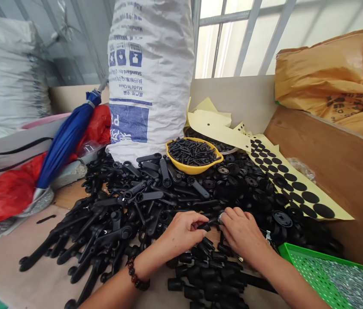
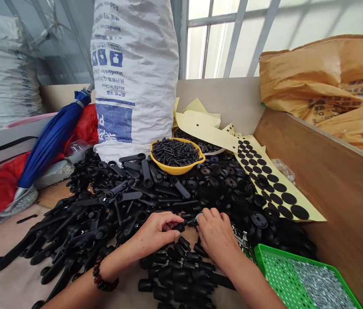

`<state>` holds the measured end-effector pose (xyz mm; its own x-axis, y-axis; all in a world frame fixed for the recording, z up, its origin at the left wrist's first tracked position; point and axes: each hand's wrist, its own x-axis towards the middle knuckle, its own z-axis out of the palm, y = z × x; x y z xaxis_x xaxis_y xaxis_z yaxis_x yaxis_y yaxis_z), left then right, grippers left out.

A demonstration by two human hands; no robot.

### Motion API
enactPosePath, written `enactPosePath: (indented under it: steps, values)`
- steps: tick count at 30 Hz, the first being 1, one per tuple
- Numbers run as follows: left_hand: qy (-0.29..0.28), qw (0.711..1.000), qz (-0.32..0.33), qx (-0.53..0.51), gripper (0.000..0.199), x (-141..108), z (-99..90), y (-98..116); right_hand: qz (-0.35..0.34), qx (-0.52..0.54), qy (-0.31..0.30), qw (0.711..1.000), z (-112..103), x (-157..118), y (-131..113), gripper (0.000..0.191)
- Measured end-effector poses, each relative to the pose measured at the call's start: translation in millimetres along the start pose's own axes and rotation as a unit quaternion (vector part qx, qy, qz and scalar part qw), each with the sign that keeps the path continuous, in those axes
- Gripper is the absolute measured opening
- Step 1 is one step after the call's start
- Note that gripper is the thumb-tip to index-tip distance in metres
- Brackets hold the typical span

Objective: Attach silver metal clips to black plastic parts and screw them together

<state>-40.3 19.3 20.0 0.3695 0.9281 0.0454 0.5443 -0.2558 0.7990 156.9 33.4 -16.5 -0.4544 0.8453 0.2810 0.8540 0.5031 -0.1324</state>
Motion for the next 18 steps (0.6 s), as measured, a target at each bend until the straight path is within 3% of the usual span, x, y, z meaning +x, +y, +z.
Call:
enactPosePath:
  steps: [8, 14, 18]
  values:
    - [0.018, 0.997, 0.043, -0.065, 0.035, -7, 9.8, 14, 0.019, 0.192, 0.013, 0.981, -20, -21, -15, 0.019]
    - [0.01, 0.963, -0.004, -0.268, 0.036, -15, 18.9, 19, 0.061, 0.323, 0.063, 0.942, -32, -41, -20, 0.017]
    - [-0.01, 0.951, -0.01, -0.308, 0.026, -23, 26.1, 26, 0.081, 0.404, 0.135, 0.901, -42, -48, -26, 0.019]
